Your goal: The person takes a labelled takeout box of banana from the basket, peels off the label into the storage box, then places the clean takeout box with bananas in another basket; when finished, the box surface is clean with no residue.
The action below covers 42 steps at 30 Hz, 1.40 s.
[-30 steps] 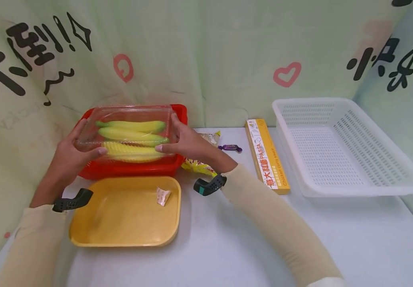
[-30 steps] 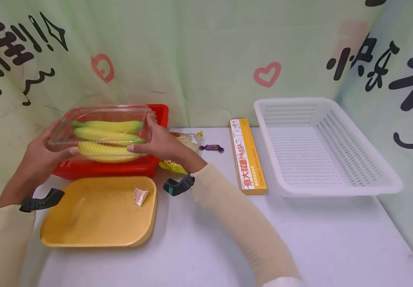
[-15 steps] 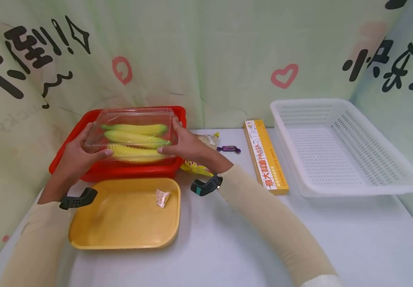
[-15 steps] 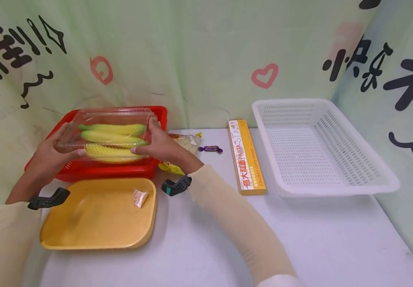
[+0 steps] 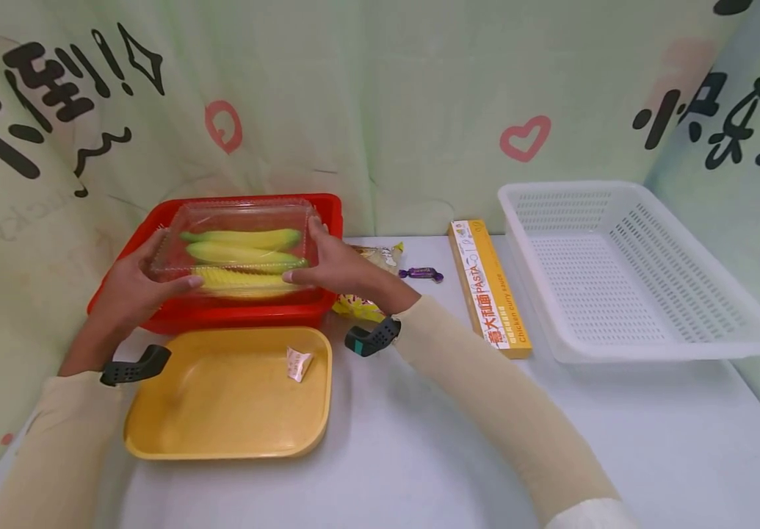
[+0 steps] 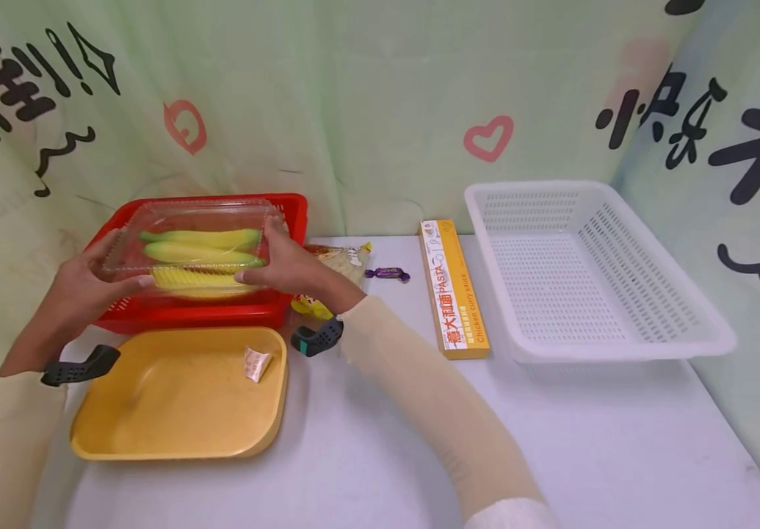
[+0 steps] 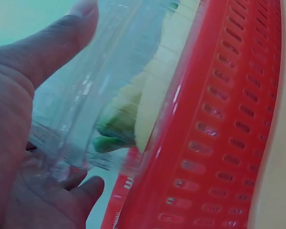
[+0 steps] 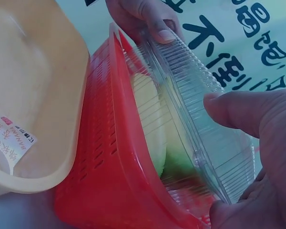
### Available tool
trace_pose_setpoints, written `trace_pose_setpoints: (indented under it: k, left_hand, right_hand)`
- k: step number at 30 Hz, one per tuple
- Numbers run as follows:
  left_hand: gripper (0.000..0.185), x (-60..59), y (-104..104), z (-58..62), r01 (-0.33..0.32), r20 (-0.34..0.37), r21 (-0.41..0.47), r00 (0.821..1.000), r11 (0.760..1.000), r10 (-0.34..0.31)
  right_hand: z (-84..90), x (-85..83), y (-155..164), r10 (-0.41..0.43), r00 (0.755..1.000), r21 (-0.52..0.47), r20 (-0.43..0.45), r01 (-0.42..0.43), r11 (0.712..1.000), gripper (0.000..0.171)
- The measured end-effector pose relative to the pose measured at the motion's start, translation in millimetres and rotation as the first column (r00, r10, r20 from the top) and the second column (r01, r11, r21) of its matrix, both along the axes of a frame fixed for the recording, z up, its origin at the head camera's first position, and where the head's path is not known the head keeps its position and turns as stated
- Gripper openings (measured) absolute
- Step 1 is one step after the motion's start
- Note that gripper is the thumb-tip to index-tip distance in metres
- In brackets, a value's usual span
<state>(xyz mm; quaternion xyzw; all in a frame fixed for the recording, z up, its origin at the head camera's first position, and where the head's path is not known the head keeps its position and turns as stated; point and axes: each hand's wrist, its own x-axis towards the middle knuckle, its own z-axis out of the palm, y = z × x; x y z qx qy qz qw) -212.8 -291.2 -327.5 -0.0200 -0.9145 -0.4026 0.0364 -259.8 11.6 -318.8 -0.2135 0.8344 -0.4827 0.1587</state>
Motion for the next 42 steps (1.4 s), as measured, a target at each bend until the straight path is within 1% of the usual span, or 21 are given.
trace_pose_setpoints:
  k: [4,10,18,23,29,34,37,39,42]
  left_hand:
    - [0.1,-1.8,-0.2,-0.4,0.006,-0.004,-0.049,1.0,0.999,-0.007]
    - [0.104,-3.5,-1.3,-2.2,0.008,0.027,-0.059,1.0,0.998,-0.007]
    - [0.104,-4.2,-3.6,-1.3,0.011,0.032,-0.046,0.999,0.999,-0.01]
    - [0.107,-5.4,-5.2,-1.1,0.018,0.046,-0.058,0.999,0.998,-0.015]
    - [0.106,-7.3,-6.5,-3.2,0.049,0.078,-0.085,0.996,0.995,-0.043]
    - [0.105,-6.9,-6.3,-4.5,0.062,0.083,-0.076,0.995,0.995,-0.056]
    - [0.105,-5.3,-6.6,-5.9,0.071,0.082,-0.079,0.995,0.994,-0.064]
    - [0.104,-4.7,-6.4,-6.5,0.084,0.082,-0.082,0.994,0.993,-0.077]
    - [0.103,-5.2,-6.4,-6.6,0.112,0.083,-0.094,0.991,0.989,-0.104]
  right_hand:
    - [-1.4,0.3,-0.4,-0.012,1.0,0.029,0.005,0.012,0.999,0.109]
    - [-3.4,-0.2,-1.6,-0.019,0.999,0.052,0.029,0.018,0.998,0.109]
    - [-0.8,-1.7,-3.6,0.004,1.0,0.057,-0.027,-0.003,0.998,0.106]
    - [-3.2,-4.1,-5.6,0.021,0.999,0.09,-0.047,-0.016,0.996,0.104]
    - [-4.0,-1.9,-6.5,0.035,0.997,0.117,-0.065,-0.027,0.993,0.109]
    - [-2.2,0.3,-7.0,0.046,0.996,0.146,-0.071,-0.035,0.989,0.111]
    - [-0.7,0.6,-7.2,0.055,0.997,0.151,-0.06,-0.045,0.988,0.109]
    - [0.0,0.9,-7.1,0.065,0.997,0.133,-0.044,-0.059,0.989,0.106]
    - [1.4,1.0,-7.7,0.07,0.996,0.146,-0.053,-0.062,0.987,0.102]
